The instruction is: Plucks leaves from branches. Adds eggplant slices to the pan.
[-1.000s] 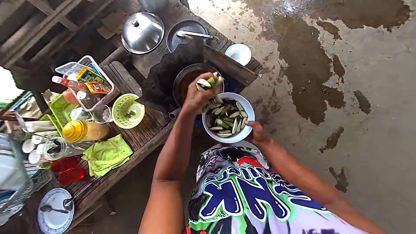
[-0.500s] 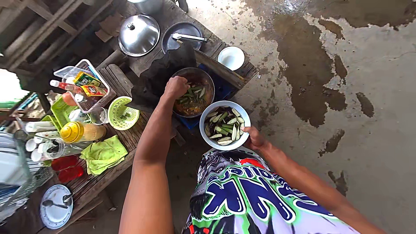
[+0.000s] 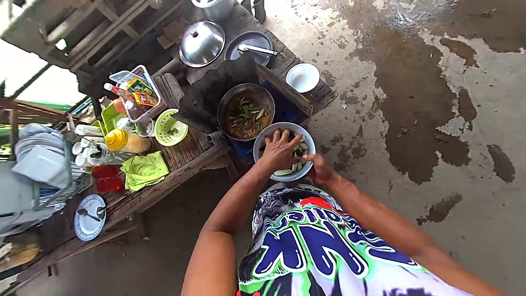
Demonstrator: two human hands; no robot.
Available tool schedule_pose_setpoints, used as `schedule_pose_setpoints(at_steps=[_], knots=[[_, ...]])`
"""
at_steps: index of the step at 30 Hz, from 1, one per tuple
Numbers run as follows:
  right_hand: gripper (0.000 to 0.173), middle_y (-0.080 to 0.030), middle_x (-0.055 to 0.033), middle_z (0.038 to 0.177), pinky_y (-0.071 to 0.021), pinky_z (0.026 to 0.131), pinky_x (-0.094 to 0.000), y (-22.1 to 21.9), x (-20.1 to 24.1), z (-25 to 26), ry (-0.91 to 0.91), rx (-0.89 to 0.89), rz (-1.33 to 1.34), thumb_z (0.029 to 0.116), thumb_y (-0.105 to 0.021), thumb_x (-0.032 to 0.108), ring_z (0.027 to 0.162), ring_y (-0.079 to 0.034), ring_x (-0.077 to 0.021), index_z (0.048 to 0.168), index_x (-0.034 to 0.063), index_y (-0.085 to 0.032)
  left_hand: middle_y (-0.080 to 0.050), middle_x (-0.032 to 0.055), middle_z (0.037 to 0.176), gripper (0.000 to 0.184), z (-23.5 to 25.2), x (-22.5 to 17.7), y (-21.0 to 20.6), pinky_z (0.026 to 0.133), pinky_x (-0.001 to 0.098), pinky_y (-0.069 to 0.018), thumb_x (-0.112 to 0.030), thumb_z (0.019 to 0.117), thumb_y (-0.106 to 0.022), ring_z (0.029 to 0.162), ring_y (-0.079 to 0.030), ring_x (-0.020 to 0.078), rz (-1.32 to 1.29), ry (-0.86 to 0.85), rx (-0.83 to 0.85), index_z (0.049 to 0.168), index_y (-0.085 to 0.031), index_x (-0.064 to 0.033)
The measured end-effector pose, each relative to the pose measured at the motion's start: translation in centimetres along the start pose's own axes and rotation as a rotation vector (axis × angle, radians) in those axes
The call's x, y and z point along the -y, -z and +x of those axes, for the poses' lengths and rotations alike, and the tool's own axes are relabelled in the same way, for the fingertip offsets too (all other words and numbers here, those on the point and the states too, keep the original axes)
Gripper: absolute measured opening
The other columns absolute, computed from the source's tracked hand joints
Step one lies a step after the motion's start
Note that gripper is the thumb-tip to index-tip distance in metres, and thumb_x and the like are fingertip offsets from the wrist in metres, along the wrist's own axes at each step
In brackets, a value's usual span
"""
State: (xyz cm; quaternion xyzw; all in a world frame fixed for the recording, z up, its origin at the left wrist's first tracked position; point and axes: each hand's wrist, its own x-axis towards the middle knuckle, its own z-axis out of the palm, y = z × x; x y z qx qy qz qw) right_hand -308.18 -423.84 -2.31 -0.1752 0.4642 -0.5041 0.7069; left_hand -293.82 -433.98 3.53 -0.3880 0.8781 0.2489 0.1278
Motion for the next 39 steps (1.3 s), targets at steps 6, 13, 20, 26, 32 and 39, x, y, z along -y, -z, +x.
schedule_pose_setpoints(at_steps=[6, 13, 20, 26, 32, 39], knots=[[0.066, -0.064, -0.0120, 0.124, -0.0621, 0.088, -0.0401, 1.4, 1.1, -1.0, 0.024, 0.071, 0.002, 0.0910, -0.051, 0.020, 0.108, -0.070, -0.0204, 0.151, 0.0076, -0.027, -0.031, 0.0219, 0.163, 0.088, -0.4, -1.8, -0.8, 0.090, 0.0696, -0.0492, -0.047, 0.0814, -0.080, 0.142, -0.037, 0.0501, 0.001, -0.058, 0.205, 0.157, -0.037, -0.0362], [0.066, -0.064, -0.0117, 0.123, -0.0620, 0.087, -0.0376, 2.5, 1.3, -2.2, -0.008, 0.071, -0.013, 0.0916, -0.051, 0.019, 0.106, -0.070, -0.0191, 0.152, 0.0059, -0.027, -0.051, 0.0186, 0.147, 0.061, -0.3, -4.1, -3.4, 0.081, 0.0632, -0.0535, -0.020, 0.0832, -0.075, 0.126, -0.053, 0.0464, 0.005, -0.056, 0.146, 0.142, -0.058, -0.0228], [0.070, -0.065, -0.0116, 0.123, -0.0629, 0.085, -0.0389, 3.5, 1.8, -2.2, -0.041, 0.092, -0.024, 0.0892, -0.055, 0.026, 0.106, -0.070, -0.0203, 0.151, 0.0093, -0.027, -0.064, 0.0142, 0.129, 0.046, -0.3, -3.6, -2.1, 0.087, 0.0600, -0.0545, -0.012, 0.0829, -0.076, 0.113, -0.064, 0.0377, -0.134, -0.043, -0.008, 0.128, -0.069, -0.0199], [0.066, -0.063, -0.0105, 0.125, -0.0630, 0.083, -0.0382, 3.5, 2.5, -1.9, -0.048, 0.118, -0.060, 0.0943, -0.050, 0.025, 0.106, -0.070, -0.0200, 0.153, 0.0131, -0.023, -0.067, 0.0146, 0.120, 0.047, -1.3, -1.5, 0.3, 0.092, 0.0428, -0.0572, 0.000, 0.0756, -0.079, 0.106, -0.067, 0.0233, -0.573, -0.187, -0.321, 0.122, -0.070, -0.0032], [0.076, -0.064, -0.0126, 0.124, -0.0629, 0.085, -0.0405, 3.2, 2.3, -0.9, -0.022, 0.119, -0.036, 0.0891, -0.059, 0.031, 0.106, -0.071, -0.0222, 0.153, 0.0113, -0.023, -0.067, 0.0124, 0.118, 0.045, -1.9, -1.1, 2.0, 0.091, 0.0358, -0.0569, 0.005, 0.0735, -0.077, 0.106, -0.065, 0.0178, -0.755, -0.215, -0.469, 0.117, -0.069, -0.0014], [0.079, -0.064, -0.0125, 0.126, -0.0627, 0.087, -0.0405, 2.2, 1.6, 0.2, 0.007, 0.086, -0.012, 0.0864, -0.060, 0.029, 0.108, -0.070, -0.0215, 0.153, 0.0081, -0.024, -0.067, 0.0132, 0.119, 0.043, -1.7, -0.7, 2.2, 0.091, 0.0369, -0.0573, 0.004, 0.0756, -0.076, 0.105, -0.066, 0.0186, -0.757, -0.260, -0.481, 0.118, -0.070, -0.0011]])
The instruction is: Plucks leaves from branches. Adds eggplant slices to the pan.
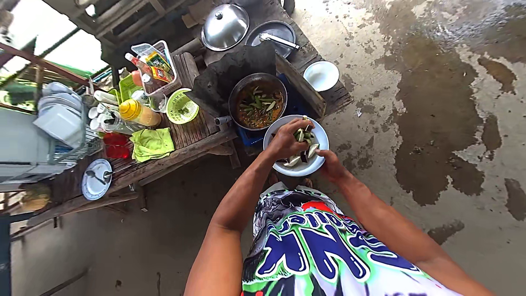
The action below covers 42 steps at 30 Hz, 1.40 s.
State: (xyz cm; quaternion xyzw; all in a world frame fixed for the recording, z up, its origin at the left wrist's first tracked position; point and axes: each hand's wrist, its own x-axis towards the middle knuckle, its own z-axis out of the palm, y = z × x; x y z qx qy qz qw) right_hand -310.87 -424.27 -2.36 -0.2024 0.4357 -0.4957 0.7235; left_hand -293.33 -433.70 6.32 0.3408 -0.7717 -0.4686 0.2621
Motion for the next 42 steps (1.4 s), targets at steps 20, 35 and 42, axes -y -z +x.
schedule_pose_setpoints(at_steps=[20, 35, 42], knots=[[0.065, -0.066, -0.0110, 0.119, -0.0627, 0.085, -0.0389, -3.7, -2.5, 2.3, 0.025, -0.208, 0.083, 0.0863, -0.055, 0.021, 0.103, -0.071, -0.0189, 0.146, 0.0048, -0.033, -0.065, 0.0154, 0.125, 0.054, 6.8, 9.3, 15.6, 0.094, 0.0485, -0.0551, -0.007, 0.0816, -0.076, 0.112, -0.065, 0.0266, 0.121, 0.419, -0.143, 0.134, -0.062, -0.0079], [0.068, -0.067, -0.0102, 0.120, -0.0638, 0.082, -0.0371, -3.4, -3.2, 0.7, 0.019, -0.268, 0.086, 0.0864, -0.056, 0.021, 0.101, -0.072, -0.0179, 0.148, 0.0062, -0.030, -0.074, 0.0169, 0.102, 0.026, 6.3, 3.9, 12.3, 0.093, 0.0504, -0.0566, -0.021, 0.1033, -0.061, 0.096, -0.072, 0.0275, 0.369, 0.193, 0.276, 0.113, -0.073, 0.0001], [0.071, -0.066, -0.0106, 0.120, -0.0627, 0.086, -0.0383, -2.7, -2.0, 1.3, 0.056, -0.151, 0.059, 0.0851, -0.058, 0.021, 0.104, -0.071, -0.0187, 0.148, 0.0055, -0.030, -0.048, 0.0130, 0.154, 0.056, 2.3, 5.3, 0.7, 0.099, 0.0669, -0.0413, -0.057, 0.1016, -0.053, 0.140, -0.042, 0.0426, 0.901, -0.018, 0.640, 0.151, -0.050, -0.0288]])
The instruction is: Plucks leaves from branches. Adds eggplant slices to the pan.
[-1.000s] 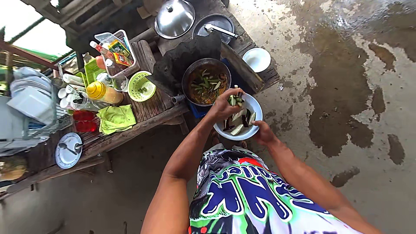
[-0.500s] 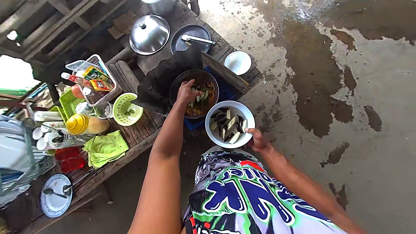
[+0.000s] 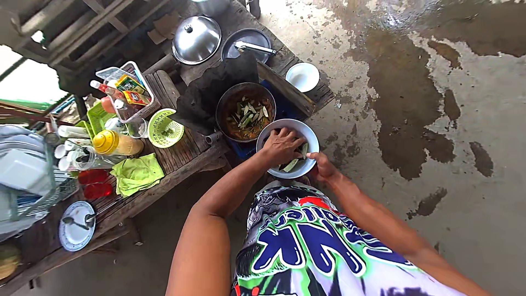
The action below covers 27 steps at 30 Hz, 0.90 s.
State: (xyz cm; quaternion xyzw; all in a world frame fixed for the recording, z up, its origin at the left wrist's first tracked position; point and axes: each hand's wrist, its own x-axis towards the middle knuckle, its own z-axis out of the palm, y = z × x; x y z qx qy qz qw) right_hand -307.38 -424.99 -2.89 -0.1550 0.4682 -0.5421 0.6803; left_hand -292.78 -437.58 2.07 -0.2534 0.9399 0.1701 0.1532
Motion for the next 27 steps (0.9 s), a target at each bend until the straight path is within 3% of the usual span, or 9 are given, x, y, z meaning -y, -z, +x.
schedule_pose_setpoints(at_steps=[3, 6, 9, 12, 15, 19, 27], knots=[[0.070, -0.065, -0.0106, 0.119, -0.0622, 0.085, -0.0369, 0.5, 0.4, 0.3, 0.015, 0.024, -0.024, 0.0867, -0.055, 0.020, 0.103, -0.070, -0.0177, 0.150, 0.0060, -0.027, -0.049, 0.0189, 0.151, 0.072, -0.3, -1.4, -0.1, 0.099, 0.0712, -0.0405, -0.072, 0.0985, -0.043, 0.136, -0.046, 0.0468, -0.022, 0.198, 0.087, 0.151, -0.050, -0.0236], [0.069, -0.062, -0.0126, 0.124, -0.0614, 0.087, -0.0380, 0.6, 0.5, 0.2, 0.008, 0.040, -0.029, 0.0896, -0.052, 0.017, 0.107, -0.068, -0.0192, 0.152, 0.0067, -0.026, -0.046, 0.0236, 0.152, 0.084, -0.9, -2.6, 0.0, 0.090, 0.0672, -0.0493, -0.078, 0.0935, -0.046, 0.131, -0.050, 0.0495, -0.121, 0.341, 0.179, 0.156, -0.043, -0.0221], [0.070, -0.058, -0.0127, 0.127, -0.0618, 0.082, -0.0366, 0.6, 0.4, 0.0, -0.020, 0.035, -0.064, 0.0906, -0.051, 0.019, 0.105, -0.067, -0.0179, 0.153, 0.0068, -0.023, -0.040, 0.0300, 0.153, 0.089, -1.0, -3.5, -1.0, 0.088, 0.0679, -0.0505, -0.071, 0.0901, -0.062, 0.127, -0.051, 0.0528, -0.273, 0.378, 0.177, 0.161, -0.033, -0.0245], [0.070, -0.059, -0.0146, 0.127, -0.0626, 0.081, -0.0388, 1.2, 0.4, -0.4, -0.039, 0.046, -0.051, 0.0915, -0.050, 0.019, 0.105, -0.069, -0.0209, 0.154, 0.0074, -0.021, -0.036, 0.0300, 0.156, 0.084, -0.9, -4.8, -1.2, 0.092, 0.0674, -0.0496, -0.055, 0.0946, -0.065, 0.124, -0.055, 0.0504, -0.401, 0.373, 0.197, 0.164, -0.025, -0.0287], [0.065, -0.061, -0.0137, 0.124, -0.0622, 0.082, -0.0384, 1.5, 0.7, -0.7, -0.049, 0.056, -0.054, 0.0938, -0.047, 0.019, 0.104, -0.069, -0.0203, 0.153, 0.0069, -0.023, -0.039, 0.0291, 0.154, 0.078, -0.3, -6.2, -1.4, 0.093, 0.0633, -0.0523, -0.036, 0.0931, -0.069, 0.116, -0.062, 0.0450, -0.504, 0.395, 0.163, 0.161, -0.034, -0.0231], [0.066, -0.061, -0.0128, 0.122, -0.0625, 0.080, -0.0380, 1.9, 1.5, -0.8, -0.054, 0.090, -0.097, 0.0944, -0.048, 0.019, 0.101, -0.070, -0.0193, 0.154, 0.0086, -0.022, -0.049, 0.0260, 0.145, 0.067, 0.7, -7.1, -1.8, 0.096, 0.0597, -0.0530, -0.019, 0.0866, -0.073, 0.118, -0.062, 0.0402, -0.650, 0.437, 0.054, 0.150, -0.050, -0.0160], [0.062, -0.064, -0.0128, 0.118, -0.0634, 0.078, -0.0401, 2.9, 2.2, -0.7, -0.092, 0.155, -0.114, 0.0925, -0.050, 0.022, 0.099, -0.071, -0.0223, 0.149, 0.0102, -0.028, -0.063, 0.0218, 0.119, 0.036, 0.4, -6.9, -1.8, 0.092, 0.0567, -0.0534, -0.002, 0.0808, -0.077, 0.110, -0.063, 0.0366, -0.809, 0.415, -0.088, 0.115, -0.068, -0.0055]])
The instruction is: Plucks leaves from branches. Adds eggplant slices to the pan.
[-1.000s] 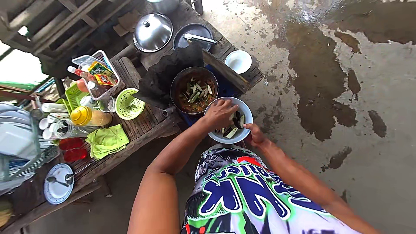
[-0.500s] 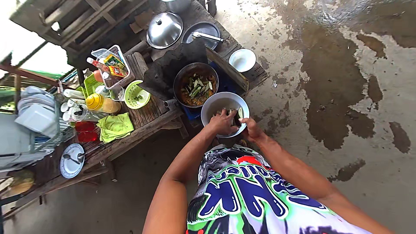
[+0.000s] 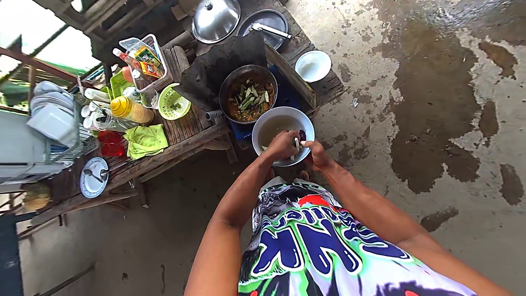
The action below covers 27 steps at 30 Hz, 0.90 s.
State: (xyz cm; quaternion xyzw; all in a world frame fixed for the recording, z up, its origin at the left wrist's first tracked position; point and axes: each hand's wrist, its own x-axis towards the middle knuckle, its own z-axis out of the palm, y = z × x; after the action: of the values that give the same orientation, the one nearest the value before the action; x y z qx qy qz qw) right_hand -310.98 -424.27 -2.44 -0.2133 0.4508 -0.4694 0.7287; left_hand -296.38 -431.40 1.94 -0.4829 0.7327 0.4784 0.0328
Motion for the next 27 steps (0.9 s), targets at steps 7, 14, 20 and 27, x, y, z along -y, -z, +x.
schedule_pose_setpoints(at_steps=[7, 14, 20, 27], knots=[[0.059, -0.065, -0.0139, 0.120, -0.0642, 0.078, -0.0416, 0.9, 0.6, -0.2, -0.005, 0.015, 0.023, 0.0950, -0.047, 0.021, 0.099, -0.073, -0.0245, 0.150, 0.0135, -0.027, -0.064, 0.0152, 0.097, 0.028, -1.5, -0.6, 4.4, 0.069, 0.0403, -0.0545, 0.008, 0.0825, -0.070, 0.080, -0.063, 0.0226, -0.418, -0.032, -0.087, 0.108, -0.061, 0.0000], [0.065, -0.065, -0.0145, 0.121, -0.0642, 0.079, -0.0415, 0.9, 0.6, 0.1, 0.019, 0.016, 0.044, 0.0921, -0.051, 0.022, 0.100, -0.072, -0.0243, 0.150, 0.0107, -0.025, -0.063, 0.0073, 0.089, 0.026, -2.0, -1.6, 7.6, 0.066, 0.0312, -0.0536, 0.011, 0.0804, -0.067, 0.075, -0.061, 0.0136, -0.598, -0.139, -0.119, 0.100, -0.059, -0.0033], [0.069, -0.064, -0.0152, 0.121, -0.0647, 0.078, -0.0426, 0.0, 0.3, 0.7, 0.026, -0.014, 0.066, 0.0912, -0.052, 0.022, 0.100, -0.072, -0.0253, 0.152, 0.0090, -0.023, -0.062, 0.0057, 0.090, 0.027, -1.4, -0.8, 8.5, 0.067, 0.0302, -0.0537, 0.012, 0.0797, -0.066, 0.076, -0.061, 0.0126, -0.655, -0.173, -0.091, 0.099, -0.058, -0.0055], [0.071, -0.065, -0.0143, 0.123, -0.0641, 0.081, -0.0432, -0.9, -0.1, 1.6, 0.034, -0.081, 0.093, 0.0889, -0.054, 0.023, 0.103, -0.072, -0.0251, 0.152, 0.0106, -0.024, -0.062, 0.0027, 0.087, 0.029, -1.0, 1.1, 9.3, 0.058, 0.0249, -0.0509, 0.012, 0.0794, -0.062, 0.068, -0.058, 0.0095, -0.800, -0.202, -0.060, 0.097, -0.058, -0.0104]])
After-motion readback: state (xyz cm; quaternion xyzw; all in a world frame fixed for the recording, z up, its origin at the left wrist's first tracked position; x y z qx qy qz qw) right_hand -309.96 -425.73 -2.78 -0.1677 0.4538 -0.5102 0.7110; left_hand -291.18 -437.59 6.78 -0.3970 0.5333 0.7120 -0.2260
